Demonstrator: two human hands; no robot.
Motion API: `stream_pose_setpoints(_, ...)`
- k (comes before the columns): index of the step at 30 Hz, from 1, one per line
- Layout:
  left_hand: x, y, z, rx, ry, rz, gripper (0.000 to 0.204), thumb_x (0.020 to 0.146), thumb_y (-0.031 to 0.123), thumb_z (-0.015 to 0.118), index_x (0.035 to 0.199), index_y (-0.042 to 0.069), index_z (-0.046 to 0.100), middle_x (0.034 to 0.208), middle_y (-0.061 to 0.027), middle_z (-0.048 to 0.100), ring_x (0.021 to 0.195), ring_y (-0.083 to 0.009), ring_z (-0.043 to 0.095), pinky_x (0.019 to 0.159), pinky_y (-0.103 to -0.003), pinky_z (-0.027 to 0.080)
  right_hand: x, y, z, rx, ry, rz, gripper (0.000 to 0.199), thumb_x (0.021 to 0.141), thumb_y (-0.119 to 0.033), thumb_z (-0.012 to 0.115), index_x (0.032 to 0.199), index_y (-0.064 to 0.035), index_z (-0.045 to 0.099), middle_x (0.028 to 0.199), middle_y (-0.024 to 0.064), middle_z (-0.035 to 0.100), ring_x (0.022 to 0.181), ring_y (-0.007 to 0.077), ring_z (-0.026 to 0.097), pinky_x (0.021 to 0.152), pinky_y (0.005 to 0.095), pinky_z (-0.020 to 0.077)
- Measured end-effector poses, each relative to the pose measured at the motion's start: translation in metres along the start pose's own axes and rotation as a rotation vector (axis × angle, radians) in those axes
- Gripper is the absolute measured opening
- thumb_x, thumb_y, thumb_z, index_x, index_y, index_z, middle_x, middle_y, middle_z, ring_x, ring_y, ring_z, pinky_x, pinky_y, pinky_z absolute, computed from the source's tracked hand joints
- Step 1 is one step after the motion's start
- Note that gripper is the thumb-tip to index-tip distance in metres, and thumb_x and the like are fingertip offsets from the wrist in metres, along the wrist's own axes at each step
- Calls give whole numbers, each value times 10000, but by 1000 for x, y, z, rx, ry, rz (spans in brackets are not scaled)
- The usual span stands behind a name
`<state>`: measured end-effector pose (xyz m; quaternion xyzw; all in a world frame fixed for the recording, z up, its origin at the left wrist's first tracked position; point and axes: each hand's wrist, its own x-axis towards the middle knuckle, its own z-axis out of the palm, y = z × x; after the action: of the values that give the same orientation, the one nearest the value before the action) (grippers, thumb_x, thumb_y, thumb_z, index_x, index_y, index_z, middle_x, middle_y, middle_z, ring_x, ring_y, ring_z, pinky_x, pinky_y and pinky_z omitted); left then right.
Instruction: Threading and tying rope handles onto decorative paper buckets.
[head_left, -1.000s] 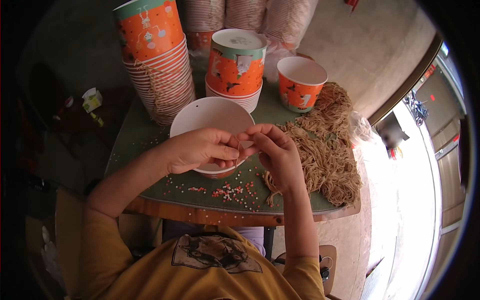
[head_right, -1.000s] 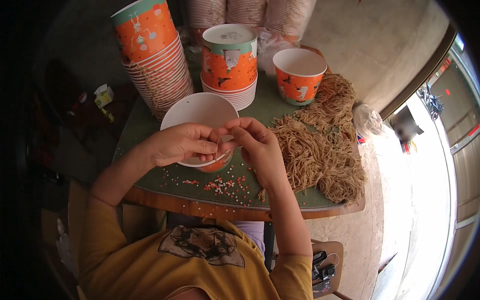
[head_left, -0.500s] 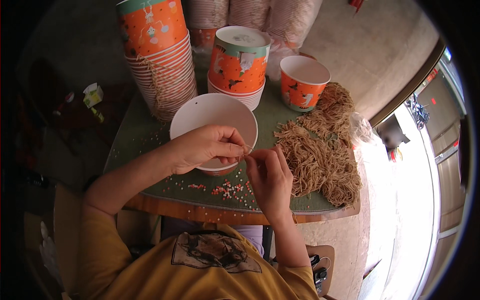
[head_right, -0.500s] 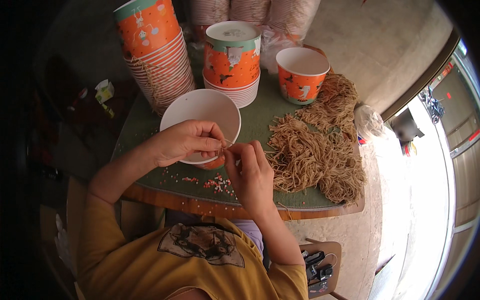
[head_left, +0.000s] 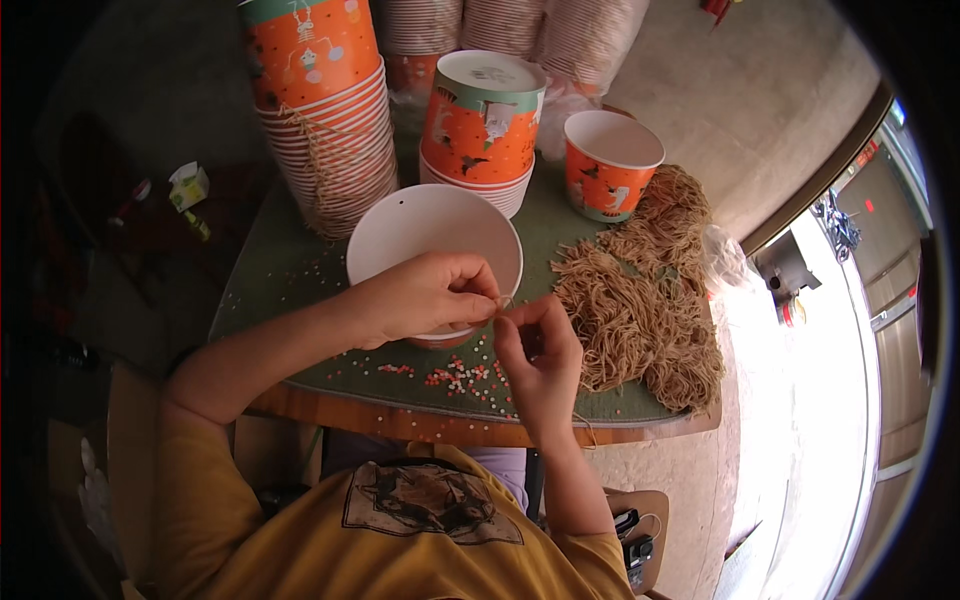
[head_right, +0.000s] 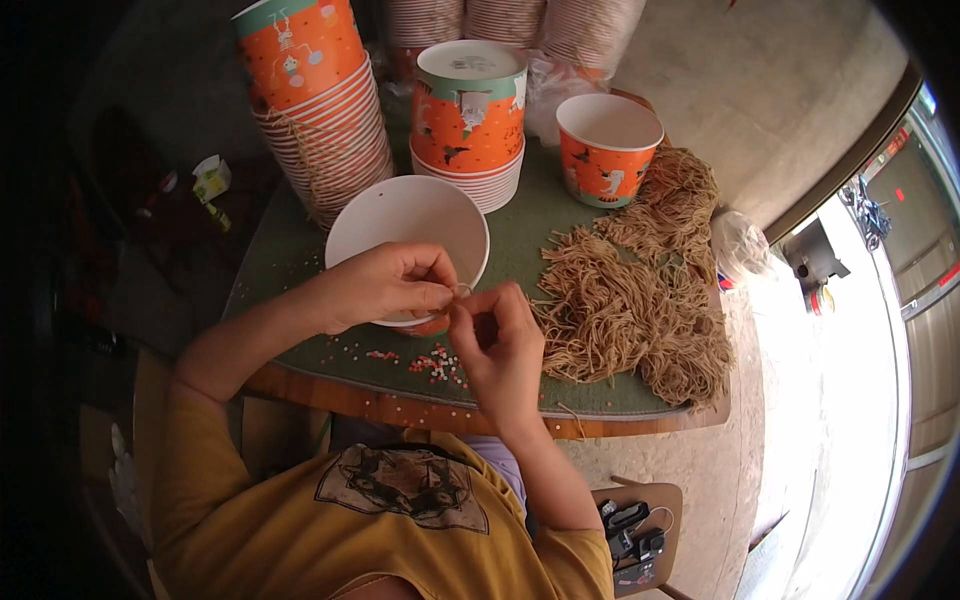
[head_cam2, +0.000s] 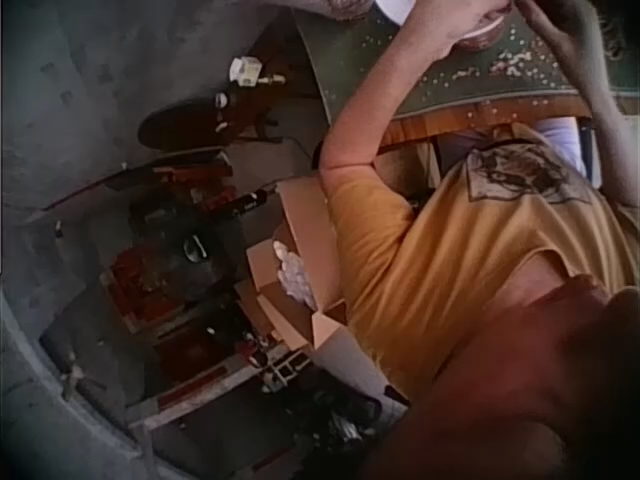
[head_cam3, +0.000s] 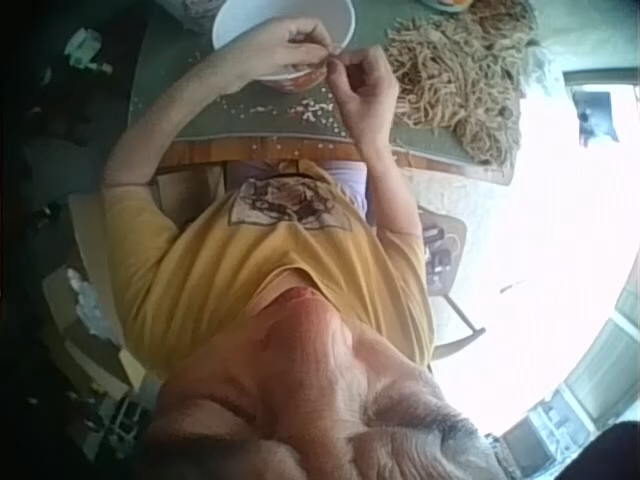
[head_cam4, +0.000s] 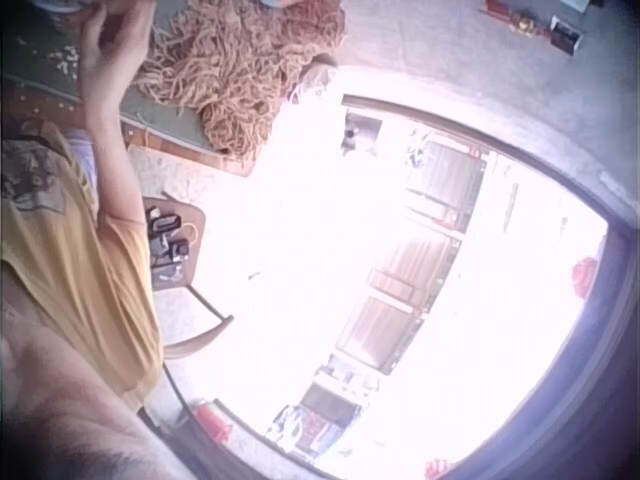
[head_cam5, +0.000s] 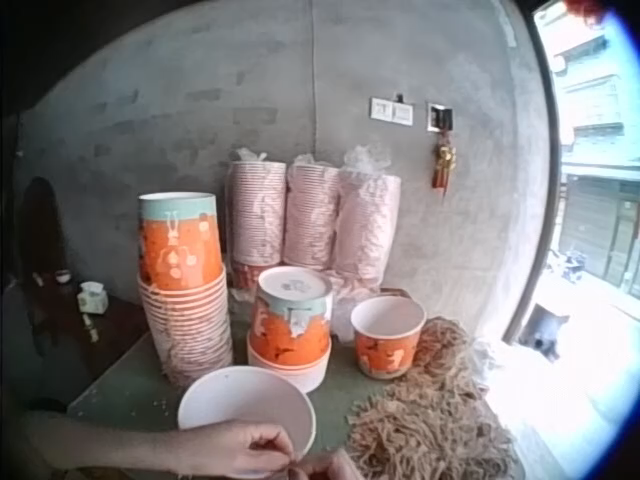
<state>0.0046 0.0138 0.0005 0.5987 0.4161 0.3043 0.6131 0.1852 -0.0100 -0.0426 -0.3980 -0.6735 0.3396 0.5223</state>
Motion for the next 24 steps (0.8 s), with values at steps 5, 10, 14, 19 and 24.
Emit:
stream_pose_setpoints(5, 3, 12, -1, -94, -19, -155, 139, 939, 118, 585, 1020, 4, 591, 932, -25, 611, 796, -77, 574, 686, -211, 474, -10, -6, 14, -133, 78, -124, 187, 798, -11, 718, 866, -51, 548, 821, 59, 542, 583, 138, 567, 516, 276, 467)
stream_pose_setpoints(10, -2, 19, -1, -37, -9, -166, 139, 946, 118, 570, 1029, 8, 586, 936, -27, 605, 800, -82, 573, 713, -220, 477, -13, 0, 15, -383, 140, -371, 249, 756, -15, 740, 955, -79, 604, 825, 50, 566, 666, 198, 600, 541, 311, 483)
stream_pose_setpoints(14, -5, 18, -3, -126, -22, -174, 146, 950, 114, 560, 1045, 6, 587, 962, -41, 604, 837, -96, 577, 759, -235, 482, -14, -3, 15, -460, 156, -478, 318, 744, -4, 739, 1032, -79, 627, 844, 50, 585, 689, 206, 598, 559, 310, 488)
stream_pose_setpoints(19, -10, 15, -6, -185, -55, -148, 163, 956, 114, 548, 1073, 5, 578, 983, -45, 601, 857, -106, 579, 778, -246, 485, -14, 1, 11, -489, 153, -537, 370, 737, -17, 735, 1091, -75, 644, 866, 48, 590, 690, 196, 590, 567, 302, 489)
stream_pose_setpoints(24, -12, 18, -4, -209, -16, -154, 144, 928, 96, 597, 1043, 10, 587, 978, -48, 611, 883, -106, 586, 791, -244, 504, -14, 1, 6, -568, 108, -582, 372, 734, -40, 725, 1097, -67, 652, 880, 39, 589, 686, 178, 578, 558, 287, 485)
